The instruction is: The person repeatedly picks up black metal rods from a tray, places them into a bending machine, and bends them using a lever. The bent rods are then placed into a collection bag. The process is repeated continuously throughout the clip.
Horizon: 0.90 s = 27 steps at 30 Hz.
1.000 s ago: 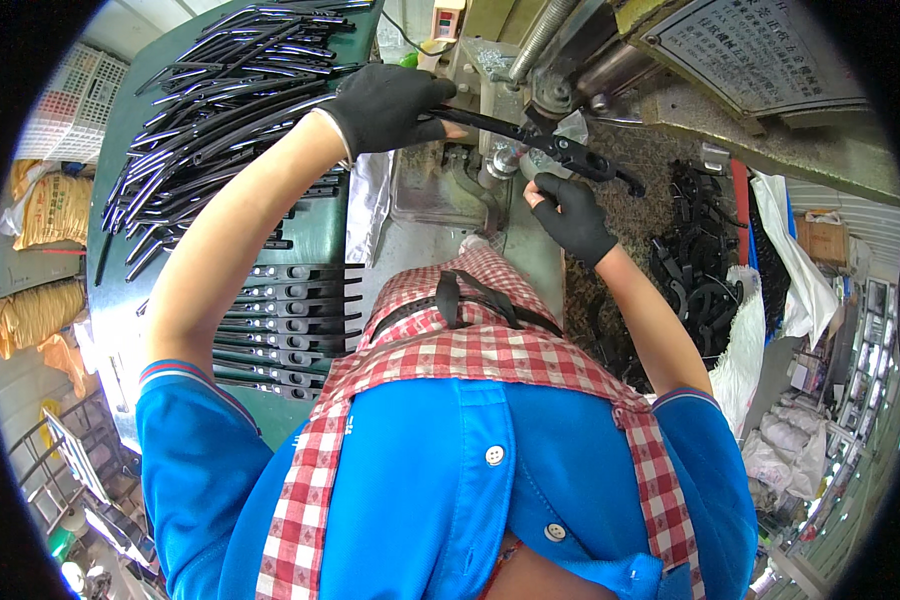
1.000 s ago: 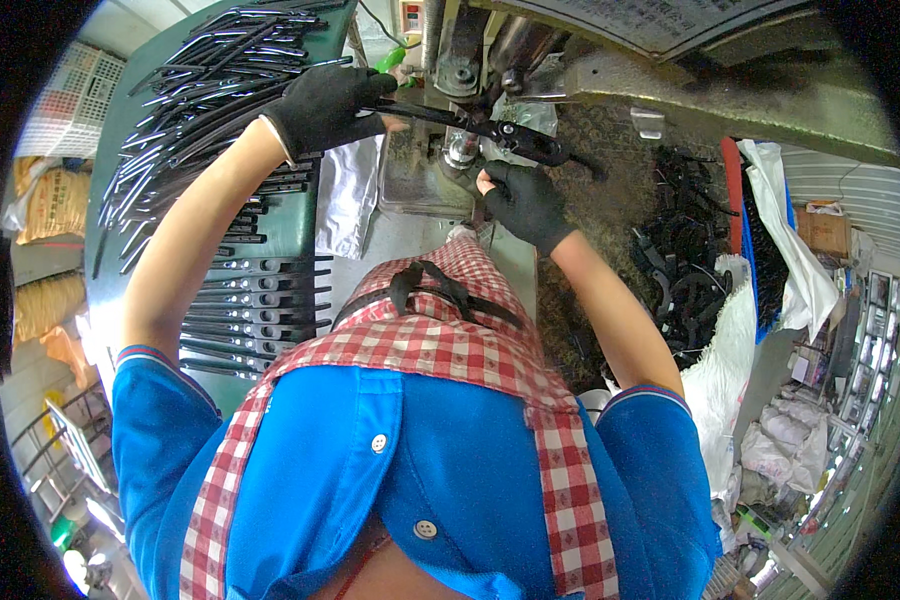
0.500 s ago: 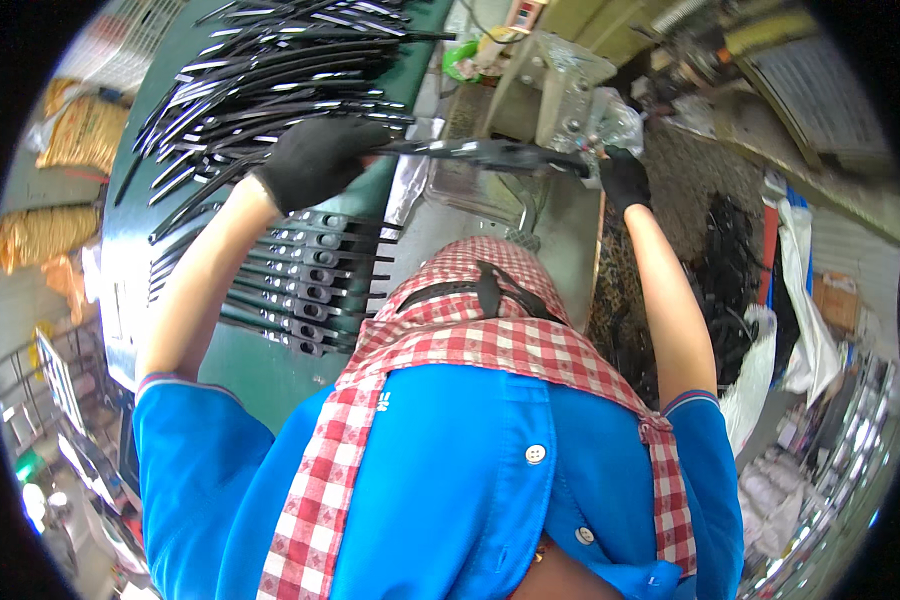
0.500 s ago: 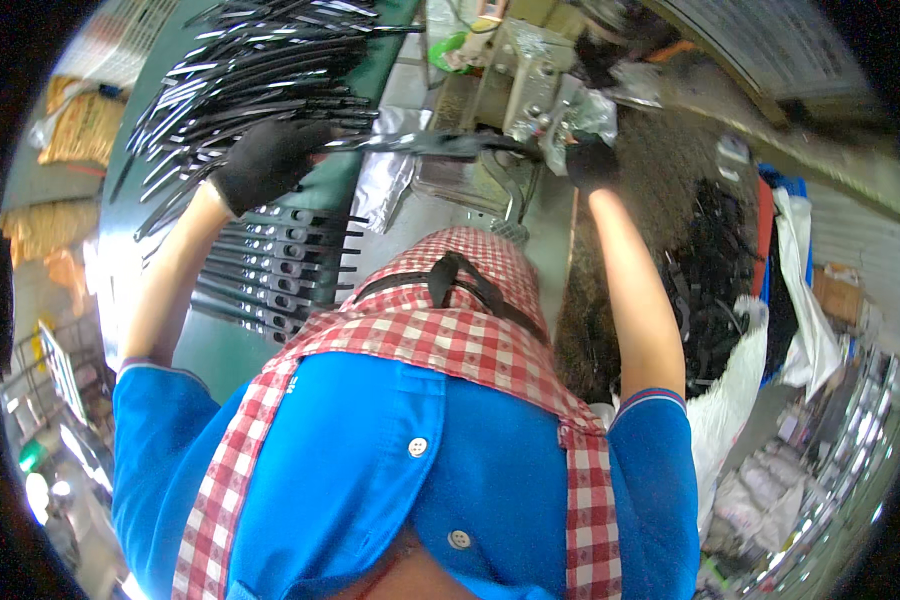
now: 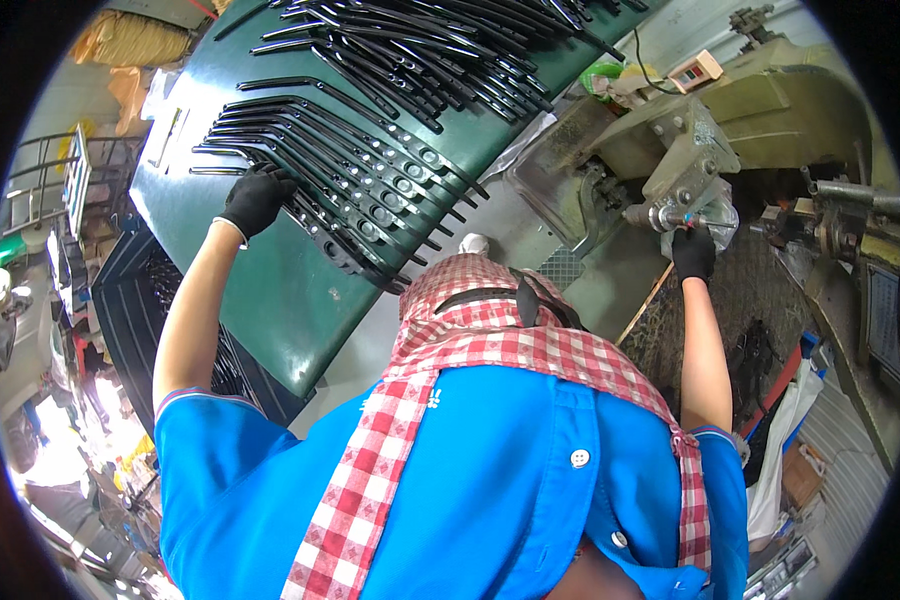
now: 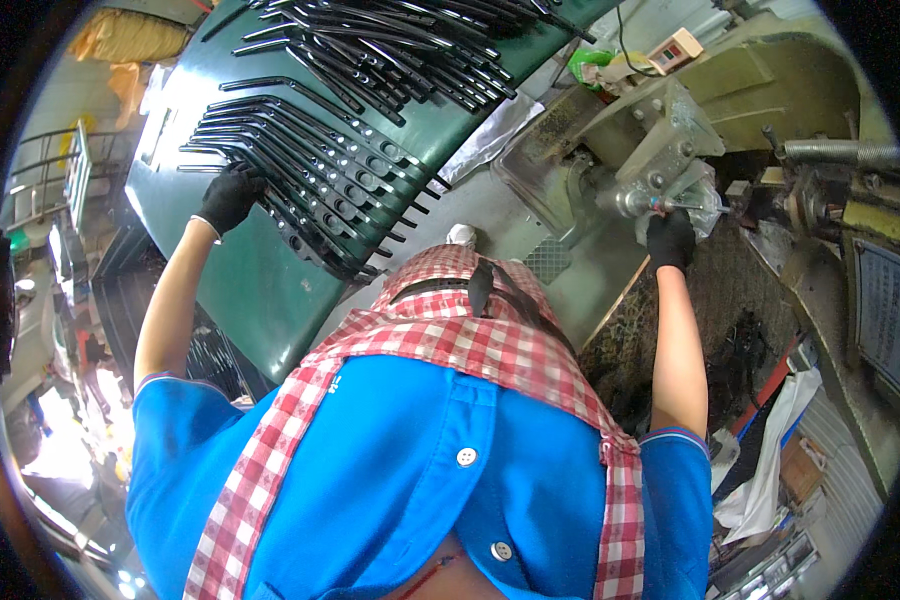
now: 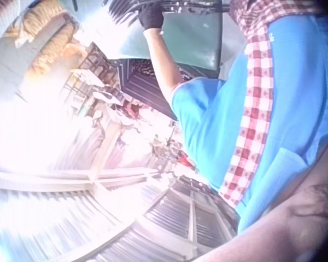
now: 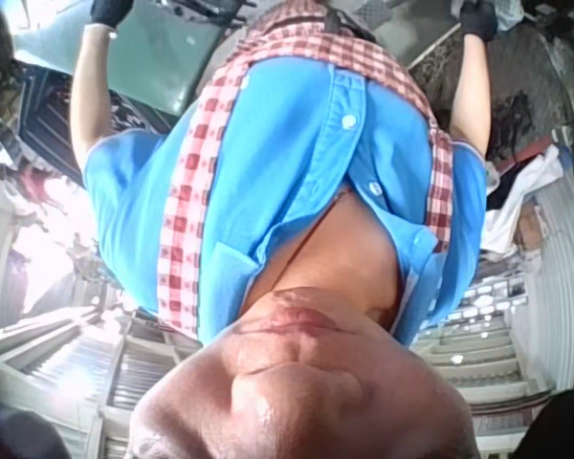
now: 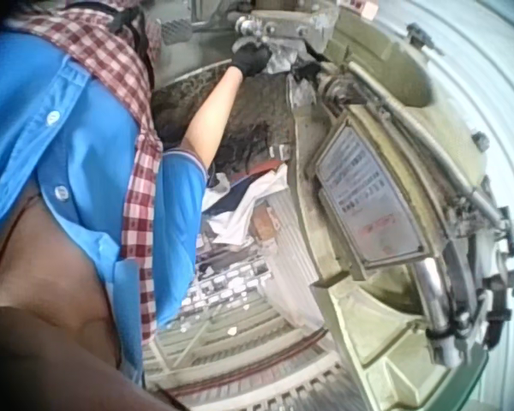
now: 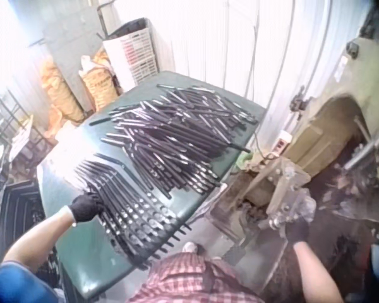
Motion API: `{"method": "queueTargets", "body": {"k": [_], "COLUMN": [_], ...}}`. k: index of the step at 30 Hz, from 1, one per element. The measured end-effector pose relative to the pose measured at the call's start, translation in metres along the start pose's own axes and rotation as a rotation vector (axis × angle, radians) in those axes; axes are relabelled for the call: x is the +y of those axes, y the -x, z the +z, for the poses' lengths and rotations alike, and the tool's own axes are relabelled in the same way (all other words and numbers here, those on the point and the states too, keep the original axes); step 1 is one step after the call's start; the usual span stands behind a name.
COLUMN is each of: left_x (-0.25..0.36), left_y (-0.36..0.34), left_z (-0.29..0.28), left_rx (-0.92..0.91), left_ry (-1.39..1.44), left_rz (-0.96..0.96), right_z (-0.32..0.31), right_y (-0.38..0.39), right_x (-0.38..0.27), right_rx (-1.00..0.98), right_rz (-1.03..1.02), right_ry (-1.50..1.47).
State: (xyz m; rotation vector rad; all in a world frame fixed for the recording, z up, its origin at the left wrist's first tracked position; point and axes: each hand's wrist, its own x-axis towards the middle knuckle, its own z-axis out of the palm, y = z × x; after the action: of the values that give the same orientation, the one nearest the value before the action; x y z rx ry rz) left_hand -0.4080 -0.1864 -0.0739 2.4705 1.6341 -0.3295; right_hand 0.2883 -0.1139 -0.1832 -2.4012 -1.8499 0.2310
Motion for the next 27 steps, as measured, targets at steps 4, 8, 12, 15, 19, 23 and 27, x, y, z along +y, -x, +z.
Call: {"method": "queueTargets", "body": {"k": [4, 8, 12, 15, 19, 23, 27], "left_x": [0.004, -0.014, 0.004, 0.010, 0.032, 0.048, 0.032], "left_y": [0.017, 0.023, -0.013, -0.027, -0.086, -0.133, -0.139], "left_z": [0.027, 0.111, 0.084, 0.071, 0.019, 0.003, 0.027], "left_rx": [0.386, 0.514, 0.408, 0.493, 0.558, 0.341, 0.328], "left_ry": [0.174, 0.570, 0.779, 0.313, 0.384, 0.313, 0.232], "left_rz": [-0.474, -1.040, -1.159, -1.055, -0.522, -0.405, -0.288], "right_z": [0.003, 0.012, -0.001, -0.010, -0.011, -0.023, -0.018], "right_y": [-0.001, -0.002, 0.004, 0.004, -0.003, 0.004, 0.005], "right_x": [0.004, 0.003, -0.005, -0.011, -0.020, -0.034, -0.036], "right_rx": [0.062, 0.055, 0.082, 0.005, -0.064, -0.025, -0.031], "right_rz": [0.020, -0.045, 0.019, 0.096, 0.144, 0.158, 0.202], "right_ry": [-0.143, 0.007, -0.075, 0.025, 0.096, -0.052, -0.009]}}
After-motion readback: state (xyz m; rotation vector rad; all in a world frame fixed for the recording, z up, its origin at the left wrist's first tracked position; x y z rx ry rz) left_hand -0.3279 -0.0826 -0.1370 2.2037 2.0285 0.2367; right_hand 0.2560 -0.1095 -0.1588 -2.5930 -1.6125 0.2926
